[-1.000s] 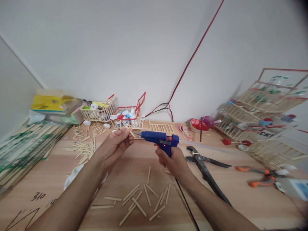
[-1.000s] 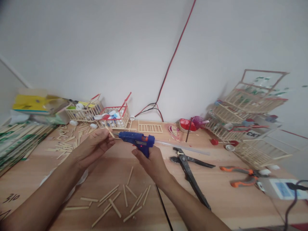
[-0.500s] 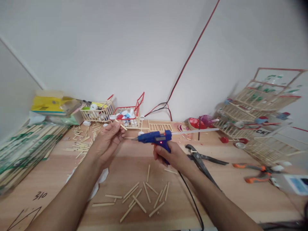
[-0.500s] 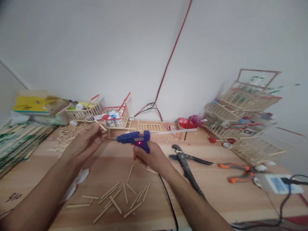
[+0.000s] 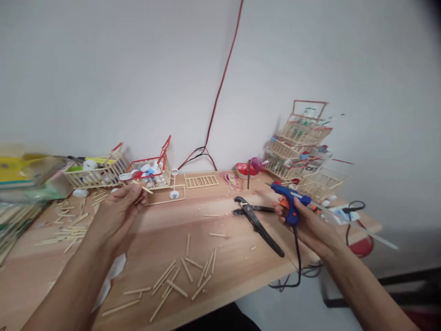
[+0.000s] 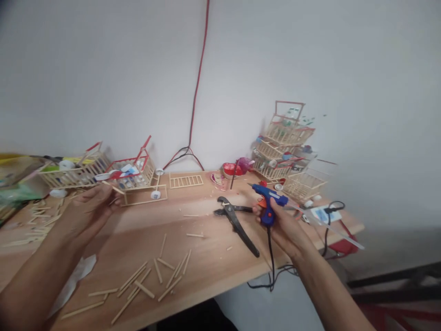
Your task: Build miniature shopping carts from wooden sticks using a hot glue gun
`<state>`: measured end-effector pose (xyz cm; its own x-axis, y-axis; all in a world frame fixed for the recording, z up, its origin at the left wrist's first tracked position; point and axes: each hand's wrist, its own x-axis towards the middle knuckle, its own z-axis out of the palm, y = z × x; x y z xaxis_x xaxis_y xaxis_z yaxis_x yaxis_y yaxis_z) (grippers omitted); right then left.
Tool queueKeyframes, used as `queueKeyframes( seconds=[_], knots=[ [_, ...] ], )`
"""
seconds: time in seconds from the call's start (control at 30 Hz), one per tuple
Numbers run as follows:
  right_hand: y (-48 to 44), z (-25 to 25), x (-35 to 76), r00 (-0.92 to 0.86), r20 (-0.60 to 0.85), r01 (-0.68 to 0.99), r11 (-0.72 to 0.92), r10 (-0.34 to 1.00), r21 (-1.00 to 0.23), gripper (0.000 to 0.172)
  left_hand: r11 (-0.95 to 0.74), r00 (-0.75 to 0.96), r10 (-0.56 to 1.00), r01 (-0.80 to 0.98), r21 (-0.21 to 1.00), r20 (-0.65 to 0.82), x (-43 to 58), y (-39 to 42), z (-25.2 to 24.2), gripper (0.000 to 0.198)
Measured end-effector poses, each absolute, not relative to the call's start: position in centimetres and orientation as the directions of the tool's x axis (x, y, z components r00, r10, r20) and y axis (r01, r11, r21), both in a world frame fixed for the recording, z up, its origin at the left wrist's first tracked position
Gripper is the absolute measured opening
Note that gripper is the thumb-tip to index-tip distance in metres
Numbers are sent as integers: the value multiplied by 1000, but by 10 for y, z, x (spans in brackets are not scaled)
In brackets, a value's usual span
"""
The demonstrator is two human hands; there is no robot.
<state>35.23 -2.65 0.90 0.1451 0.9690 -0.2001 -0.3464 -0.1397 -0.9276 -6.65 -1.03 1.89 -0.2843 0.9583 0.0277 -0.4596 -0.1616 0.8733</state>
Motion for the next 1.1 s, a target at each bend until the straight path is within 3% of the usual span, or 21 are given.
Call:
queueKeyframes(
  seconds=[0.2, 0.37, 0.67, 0.9, 1.1],
  knots=[
    [-41, -5, 409, 211, -261, -370, -171, 942, -913, 17, -121, -231, 972, -378, 918, 33, -63, -10, 12, 37],
    [-38, -4, 424, 231, -278, -375, -178, 932, -910, 16, -81, -251, 968, -369, 926, -15, -59, -11, 14, 33],
    [-37, -14, 438, 212, -217, -234, -166, 953, -958, 20, -79, -221, 975, -373, 924, -6, -55, -12, 12, 30],
    [-44, -28, 447, 268, -225, -263, -154, 937, -953, 22, -51, -198, 980, -368, 929, -25, -53, -14, 13, 37],
    [-43, -38, 447, 451, -112, -139, -54, 885, -989, 13, -66, -185, 983, -311, 948, 8, -52, -15, 15, 39]
  ],
)
